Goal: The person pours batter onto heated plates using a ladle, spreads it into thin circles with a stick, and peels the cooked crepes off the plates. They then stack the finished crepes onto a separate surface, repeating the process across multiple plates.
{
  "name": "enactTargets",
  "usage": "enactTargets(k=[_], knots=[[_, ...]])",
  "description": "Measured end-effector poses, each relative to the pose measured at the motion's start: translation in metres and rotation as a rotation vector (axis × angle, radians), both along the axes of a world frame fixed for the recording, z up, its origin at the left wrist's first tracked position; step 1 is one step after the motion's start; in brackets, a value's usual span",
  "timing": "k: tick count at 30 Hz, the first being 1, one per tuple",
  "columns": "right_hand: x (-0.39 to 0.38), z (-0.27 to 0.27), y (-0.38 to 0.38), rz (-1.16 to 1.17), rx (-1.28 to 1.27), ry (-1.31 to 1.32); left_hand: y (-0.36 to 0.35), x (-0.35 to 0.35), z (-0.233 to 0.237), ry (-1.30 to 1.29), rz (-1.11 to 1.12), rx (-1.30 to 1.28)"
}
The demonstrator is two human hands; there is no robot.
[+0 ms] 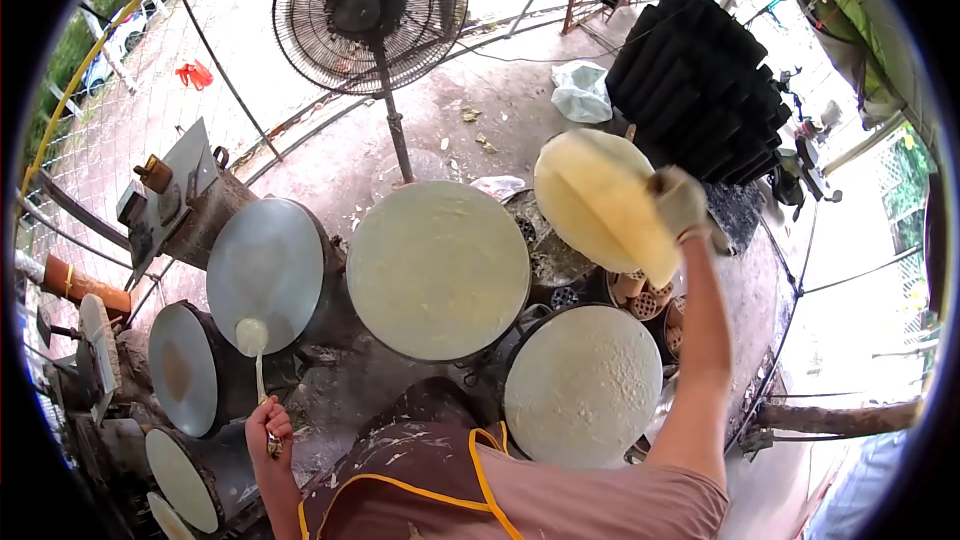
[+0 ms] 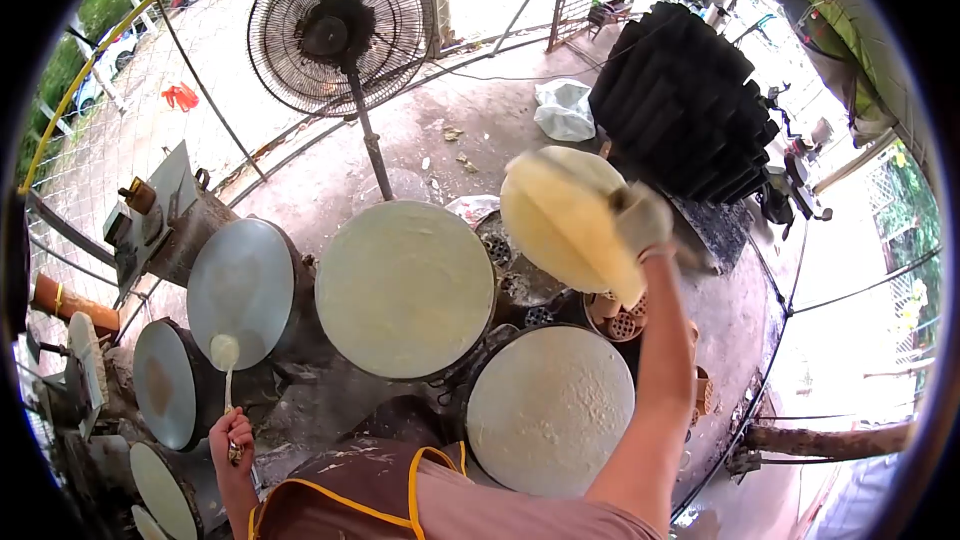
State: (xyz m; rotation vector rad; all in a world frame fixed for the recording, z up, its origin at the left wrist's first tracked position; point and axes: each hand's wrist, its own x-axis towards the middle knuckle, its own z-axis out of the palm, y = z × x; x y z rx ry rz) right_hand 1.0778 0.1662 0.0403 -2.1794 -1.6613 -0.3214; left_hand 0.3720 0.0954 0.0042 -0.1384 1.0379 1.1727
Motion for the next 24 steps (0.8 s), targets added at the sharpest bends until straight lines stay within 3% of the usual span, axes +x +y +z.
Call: enactTargets(k=[2, 5, 6, 8, 10, 14, 22, 24], knots=[[0.024, 0.056, 0.008, 0.015, 0.079, 0.117, -0.001, 0.006, 0.0, 0.006, -0.023, 0.002], [-0.025, 0.111, 0.0, 0.099, 0.127, -0.135, 0.002, 0.014, -0.003, -0.022, -0.061, -0.002], [-0.04, 0.104, -0.004, 0.148, 0.122, -0.215, 0.003, 0.017, -0.003, -0.027, -0.066, -0.01], [-0.053, 0.045, -0.006, 0.102, -0.018, -0.392, 0.003, 0.02, -0.005, -0.045, -0.075, -0.02], [-0.058, -0.037, -0.002, 0.065, -0.1, -0.379, 0.004, 0.022, -0.006, -0.068, -0.083, -0.017], [-0.065, -0.153, 0.002, -0.063, -0.186, -0.122, -0.001, 0.026, 0.0, -0.037, -0.067, -0.02], [-0.076, -0.189, 0.027, -0.169, -0.268, -0.05, -0.022, 0.01, -0.002, 0.04, 0.012, -0.032], [-0.078, -0.179, 0.023, -0.07, -0.172, 0.095, -0.029, 0.005, 0.001, 0.021, 0.039, -0.024]])
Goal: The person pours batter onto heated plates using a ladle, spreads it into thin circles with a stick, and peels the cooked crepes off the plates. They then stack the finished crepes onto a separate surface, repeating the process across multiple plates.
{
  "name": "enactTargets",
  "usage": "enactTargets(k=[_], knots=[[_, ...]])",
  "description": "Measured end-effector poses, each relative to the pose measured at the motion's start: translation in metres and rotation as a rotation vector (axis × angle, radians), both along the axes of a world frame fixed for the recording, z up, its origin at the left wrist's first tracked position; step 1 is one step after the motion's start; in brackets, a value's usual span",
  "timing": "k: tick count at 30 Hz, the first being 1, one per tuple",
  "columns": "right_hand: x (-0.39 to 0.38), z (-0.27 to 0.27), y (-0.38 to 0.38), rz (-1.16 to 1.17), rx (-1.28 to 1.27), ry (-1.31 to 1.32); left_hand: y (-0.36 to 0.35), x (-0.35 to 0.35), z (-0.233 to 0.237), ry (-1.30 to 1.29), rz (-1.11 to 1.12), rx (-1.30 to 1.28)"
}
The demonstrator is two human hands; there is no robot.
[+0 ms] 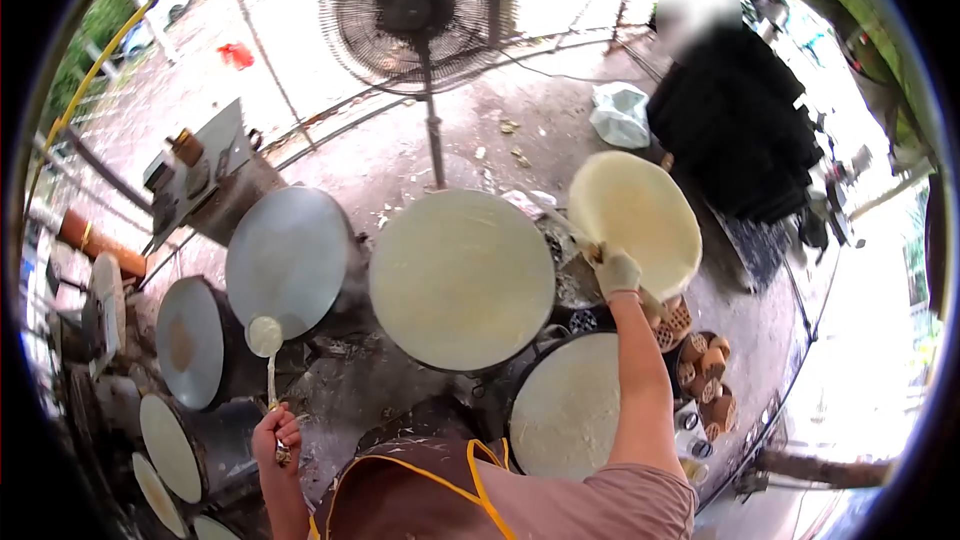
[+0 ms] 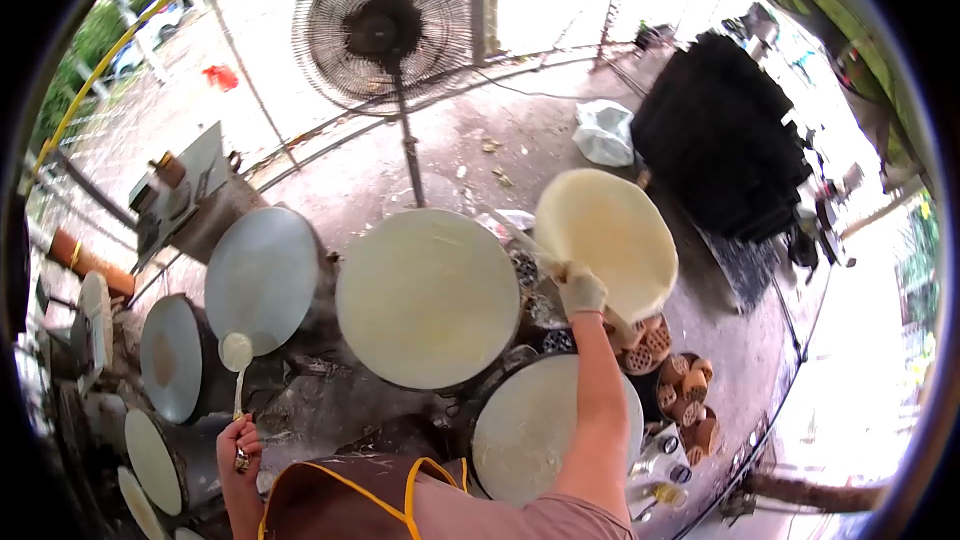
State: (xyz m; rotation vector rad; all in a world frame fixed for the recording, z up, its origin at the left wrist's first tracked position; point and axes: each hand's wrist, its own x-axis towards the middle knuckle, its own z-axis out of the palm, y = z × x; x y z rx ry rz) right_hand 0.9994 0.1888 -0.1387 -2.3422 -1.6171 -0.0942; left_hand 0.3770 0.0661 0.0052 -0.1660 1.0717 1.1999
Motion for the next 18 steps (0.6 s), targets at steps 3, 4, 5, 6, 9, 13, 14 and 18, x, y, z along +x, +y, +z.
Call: enactTargets(k=[3, 4, 5, 6, 9, 13, 14, 18], knots=[[-0.019, 0.002, -0.006, 0.037, 0.051, 0.113, -0.024, -0.012, 0.008, -0.013, 0.024, 0.057], [-0.038, 0.012, -0.006, 0.129, 0.159, 0.167, -0.035, -0.018, 0.01, -0.009, 0.049, 0.084], [-0.062, 0.024, -0.005, 0.179, 0.15, 0.237, -0.049, -0.025, 0.01, -0.011, 0.052, 0.129], [-0.087, 0.023, 0.003, 0.148, 0.053, 0.279, -0.062, -0.033, 0.01, -0.004, 0.069, 0.171], [-0.206, 0.043, 0.027, 0.389, -0.14, 0.452, -0.108, -0.05, 0.013, -0.043, 0.238, 0.206], [-0.391, 0.012, 0.011, 0.934, -0.374, 0.66, -0.213, -0.086, 0.008, 0.013, 0.509, 0.33], [-0.435, -0.003, 0.004, 1.054, -0.504, 0.688, -0.245, -0.093, 0.006, 0.038, 0.577, 0.347], [-0.625, -0.002, -0.125, 1.405, -0.819, 1.043, -0.391, -0.106, -0.023, 0.235, 0.896, 0.29]])
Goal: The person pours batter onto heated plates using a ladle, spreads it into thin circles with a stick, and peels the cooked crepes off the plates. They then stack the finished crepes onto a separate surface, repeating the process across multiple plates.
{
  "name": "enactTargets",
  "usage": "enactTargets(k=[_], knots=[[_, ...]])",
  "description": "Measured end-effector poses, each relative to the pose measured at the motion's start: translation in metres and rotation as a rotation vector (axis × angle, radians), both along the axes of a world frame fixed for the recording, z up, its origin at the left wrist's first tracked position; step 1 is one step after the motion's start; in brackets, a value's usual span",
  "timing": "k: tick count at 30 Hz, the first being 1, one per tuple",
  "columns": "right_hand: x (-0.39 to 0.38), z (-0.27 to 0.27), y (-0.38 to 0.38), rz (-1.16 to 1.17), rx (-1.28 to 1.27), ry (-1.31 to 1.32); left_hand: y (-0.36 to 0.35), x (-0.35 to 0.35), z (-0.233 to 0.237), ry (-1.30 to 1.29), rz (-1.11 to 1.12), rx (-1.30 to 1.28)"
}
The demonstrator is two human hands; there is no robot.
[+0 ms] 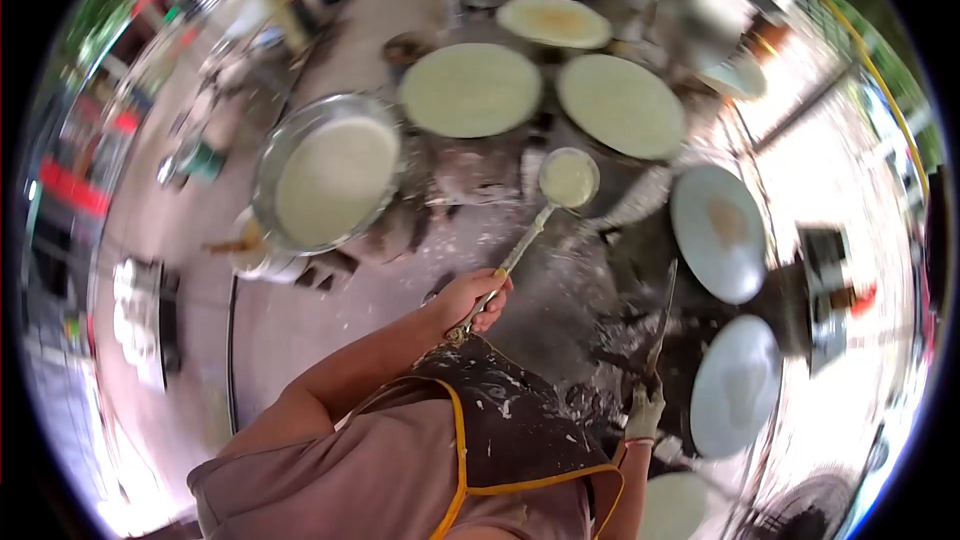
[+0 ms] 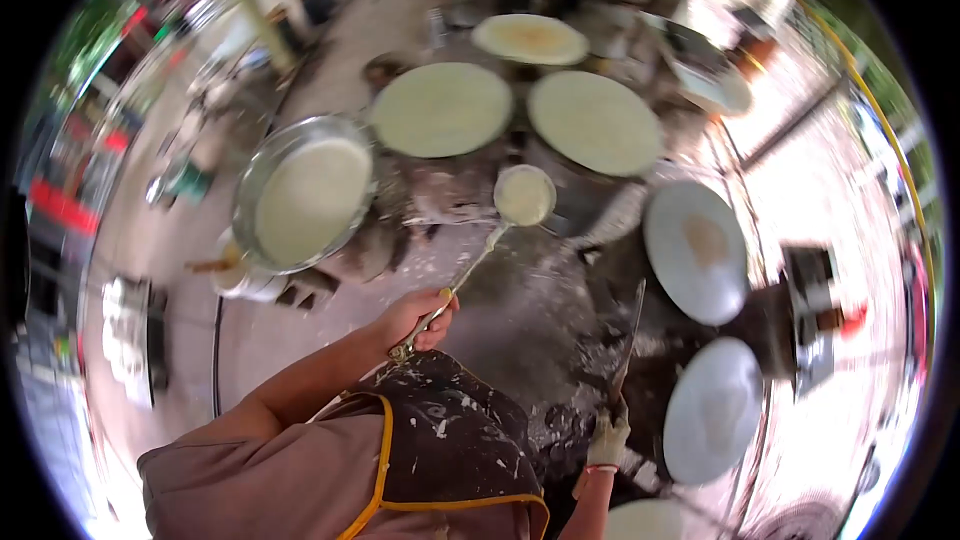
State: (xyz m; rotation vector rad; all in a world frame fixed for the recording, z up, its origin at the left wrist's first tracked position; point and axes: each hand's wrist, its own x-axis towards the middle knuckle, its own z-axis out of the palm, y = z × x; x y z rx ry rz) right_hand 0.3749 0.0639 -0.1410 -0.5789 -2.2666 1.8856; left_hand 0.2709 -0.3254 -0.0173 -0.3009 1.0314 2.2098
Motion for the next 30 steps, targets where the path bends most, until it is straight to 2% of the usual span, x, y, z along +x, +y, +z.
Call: enactTargets(k=[1, 2, 5, 6, 7, 8, 9, 11, 13, 15, 16, 17, 18, 19, 20, 21, 22, 24, 26, 27, 28, 30], knots=[[-0.042, 0.0, -0.035, 0.103, -0.018, -0.047, -0.039, -0.006, -0.008, -0.001, 0.09, -0.048], [-0.082, 0.026, -0.089, 0.165, -0.165, -0.223, -0.075, -0.011, -0.016, -0.006, 0.173, -0.095], [-0.181, 0.031, -0.244, 0.328, -0.273, -0.21, -0.188, -0.025, -0.055, -0.177, 0.458, -0.186], [-0.213, 0.019, -0.287, 0.494, -0.243, -0.255, -0.224, -0.027, -0.072, -0.232, 0.539, -0.216], [-0.245, 0.01, -0.337, 0.632, -0.089, -0.336, -0.262, -0.026, -0.095, -0.279, 0.553, -0.248], [-0.274, 0.023, -0.39, 0.828, 0.109, -0.459, -0.3, -0.024, -0.122, -0.328, 0.56, -0.281], [-0.297, 0.023, -0.437, 1.032, 0.341, -0.405, -0.333, -0.021, -0.144, -0.375, 0.564, -0.313], [-0.34, -0.002, -0.522, 1.217, 0.571, -0.223, -0.382, -0.021, -0.172, -0.381, 0.509, -0.642], [-0.378, -0.036, -0.59, 1.347, 0.956, -0.077, -0.415, -0.021, -0.207, -0.287, 0.417, -1.03], [-0.409, -0.043, -0.651, 1.509, 1.145, -0.359, -0.438, -0.021, -0.243, -0.078, 0.278, -1.471], [-0.417, -0.037, -0.674, 1.579, 1.242, -0.504, -0.446, -0.024, -0.257, -0.021, 0.209, -1.613], [-0.423, -0.025, -0.684, 1.614, 1.252, -0.354, -0.451, -0.029, -0.27, 0.017, 0.159, -1.657], [-0.433, -0.041, -0.688, 1.715, 1.18, -0.403, -0.454, -0.034, -0.28, 0.007, 0.112, -1.632], [-0.442, -0.044, -0.69, 1.816, 1.104, -0.453, -0.455, -0.042, -0.287, -0.048, 0.11, -1.472], [-0.44, -0.047, -0.687, 1.693, 1.063, -0.686, -0.453, -0.05, -0.294, -0.123, 0.119, -1.258], [-0.433, -0.027, -0.692, 1.541, 1.03, -0.89, -0.453, -0.056, -0.298, -0.206, 0.173, -0.936], [-0.421, -0.036, -0.682, 1.401, 0.791, -0.976, -0.451, -0.061, -0.297, -0.268, 0.259, -0.571], [-0.386, -0.058, -0.659, 1.102, 0.119, -1.073, -0.443, -0.068, -0.279, -0.398, 0.447, 0.063], [-0.363, -0.057, -0.649, 0.858, -0.447, -1.102, -0.444, -0.086, -0.234, -0.411, 0.631, 0.309], [-0.358, -0.049, -0.652, 0.801, -0.627, -1.085, -0.446, -0.097, -0.198, -0.412, 0.717, 0.43], [-0.36, -0.034, -0.66, 0.785, -0.753, -1.046, -0.455, -0.113, -0.158, -0.353, 0.711, 0.335], [-0.377, 0.016, -0.682, 0.851, -0.852, -0.904, -0.473, -0.144, -0.071, -0.158, 0.711, 0.11]])
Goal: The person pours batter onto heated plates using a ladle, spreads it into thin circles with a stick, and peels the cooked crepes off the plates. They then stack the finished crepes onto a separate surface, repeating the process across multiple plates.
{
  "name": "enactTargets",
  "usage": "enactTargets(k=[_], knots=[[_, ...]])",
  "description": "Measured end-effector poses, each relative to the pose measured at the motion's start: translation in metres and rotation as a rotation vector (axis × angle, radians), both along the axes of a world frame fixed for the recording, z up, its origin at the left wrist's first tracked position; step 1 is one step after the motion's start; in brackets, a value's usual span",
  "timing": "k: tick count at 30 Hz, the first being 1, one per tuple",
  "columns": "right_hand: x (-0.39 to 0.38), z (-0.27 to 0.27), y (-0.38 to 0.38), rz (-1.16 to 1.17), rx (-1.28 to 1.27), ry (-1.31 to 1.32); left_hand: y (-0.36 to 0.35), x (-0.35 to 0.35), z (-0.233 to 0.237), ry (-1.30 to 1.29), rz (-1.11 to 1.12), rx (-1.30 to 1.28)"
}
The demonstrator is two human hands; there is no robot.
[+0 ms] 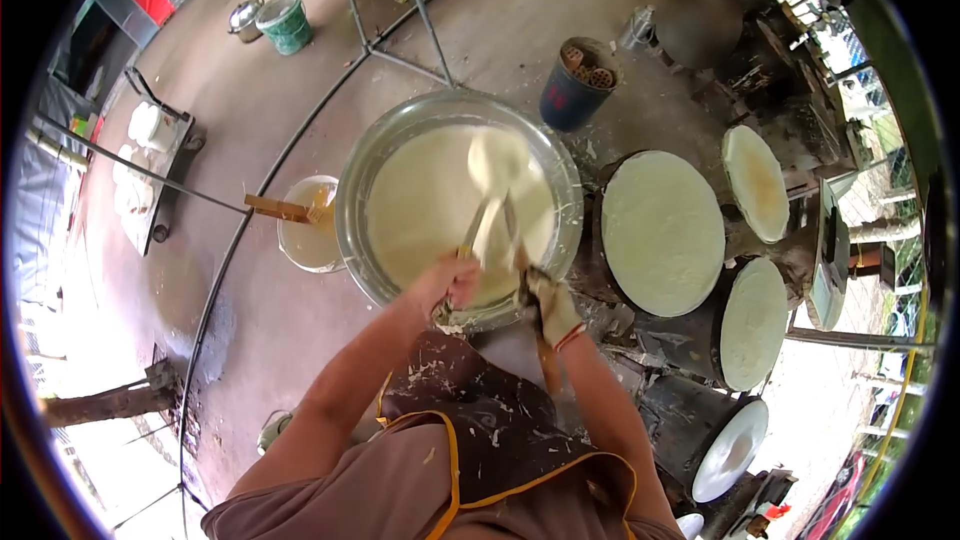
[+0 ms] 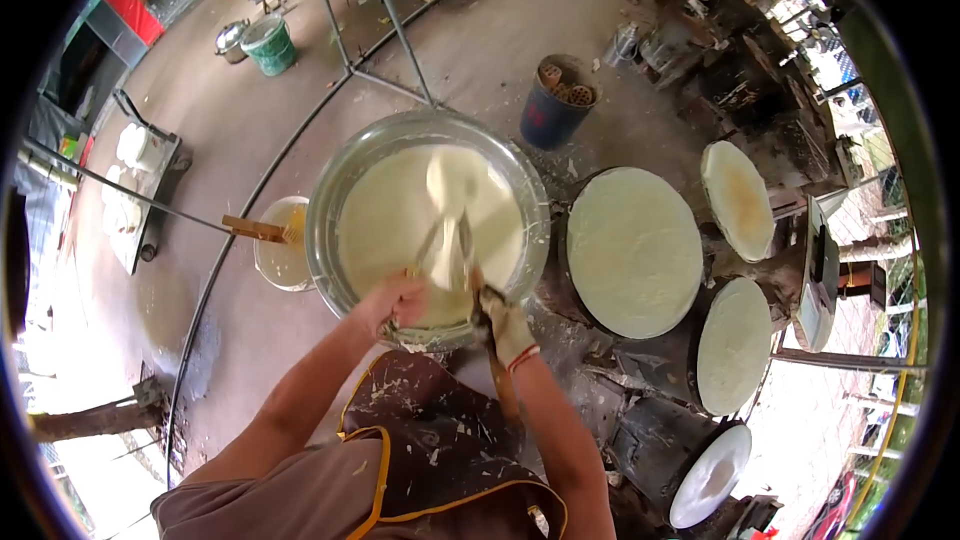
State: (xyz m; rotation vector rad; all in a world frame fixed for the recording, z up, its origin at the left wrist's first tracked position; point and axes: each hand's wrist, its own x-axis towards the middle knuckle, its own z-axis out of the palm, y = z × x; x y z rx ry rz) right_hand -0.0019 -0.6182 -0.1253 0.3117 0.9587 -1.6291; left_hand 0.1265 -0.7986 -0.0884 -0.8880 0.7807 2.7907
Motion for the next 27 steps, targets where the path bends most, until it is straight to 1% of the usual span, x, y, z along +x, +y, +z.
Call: enactTargets(k=[1, 2, 3, 4, 6, 7, 8, 10, 11, 12, 14, 15, 16, 17, 18, 19, 20, 21, 23, 24, 25, 26, 27], knots=[[-0.008, 0.035, -0.01, -0.005, -0.034, 0.088, -0.005, -0.013, 0.041, 0.083, -0.002, -0.163], [-0.015, 0.084, -0.023, 0.05, 0.009, 0.327, -0.006, -0.025, 0.078, 0.155, 0.014, -0.233], [-0.021, 0.114, -0.026, -0.037, -0.048, 0.26, -0.006, -0.034, 0.11, 0.228, 0.032, -0.301], [-0.03, 0.126, -0.02, -0.026, -0.181, 0.343, -0.007, -0.038, 0.139, 0.311, -0.002, -0.332], [-0.031, 0.173, -0.004, -0.066, -0.404, 0.465, -0.006, -0.044, 0.174, 0.424, -0.042, -0.429], [-0.03, 0.181, 0.01, -0.075, -0.431, 0.489, -0.002, -0.046, 0.186, 0.456, -0.048, -0.494], [-0.026, 0.184, 0.023, -0.124, -0.39, 0.522, 0.005, -0.045, 0.196, 0.49, -0.053, -0.558], [-0.016, 0.179, 0.052, -0.235, -0.306, 0.589, 0.026, -0.039, 0.206, 0.317, -0.104, -0.708], [-0.012, 0.167, 0.072, -0.27, -0.248, 0.635, 0.036, -0.037, 0.2, 0.225, -0.15, -0.764], [-0.001, 0.172, 0.092, -0.31, -0.176, 0.577, 0.048, -0.033, 0.19, 0.13, -0.196, -0.816], [0.015, 0.148, 0.137, -0.387, 0.036, 0.605, 0.08, -0.024, 0.161, 0.009, -0.303, -0.882], [0.027, 0.144, 0.165, -0.369, 0.084, 0.656, 0.1, -0.019, 0.148, 0.001, -0.389, -0.823], [0.037, 0.126, 0.191, -0.407, 0.117, 0.602, 0.123, -0.016, 0.135, -0.004, -0.478, -0.764], [0.048, 0.114, 0.22, -0.415, 0.208, 0.651, 0.152, -0.013, 0.127, -0.01, -0.571, -0.703], [0.06, 0.103, 0.252, -0.424, 0.304, 0.692, 0.186, -0.01, 0.126, -0.008, -0.64, -0.606], [0.073, 0.09, 0.289, -0.412, 0.326, 0.711, 0.224, -0.005, 0.125, -0.012, -0.713, -0.504], [0.088, 0.052, 0.332, -0.286, 0.502, 1.033, 0.262, -0.001, 0.125, -0.017, -0.791, -0.405], [0.103, 0.015, 0.375, -0.188, 0.728, 1.341, 0.3, 0.002, 0.121, -0.046, -0.849, -0.253], [0.167, 0.036, 0.454, -0.18, 0.928, 1.282, 0.376, 0.006, 0.116, -0.092, -0.91, 0.131], [0.203, 0.04, 0.494, -0.173, 1.029, 1.21, 0.412, 0.009, 0.114, -0.138, -0.936, 0.319], [0.24, 0.04, 0.532, -0.167, 1.124, 1.131, 0.45, 0.01, 0.113, -0.164, -0.973, 0.382], [0.283, 0.035, 0.575, -0.241, 1.161, 1.17, 0.485, 0.011, 0.107, -0.181, -1.035, 0.398], [0.318, 0.065, 0.607, -0.136, 1.254, 0.966, 0.518, 0.011, 0.099, -0.197, -1.093, 0.412]])
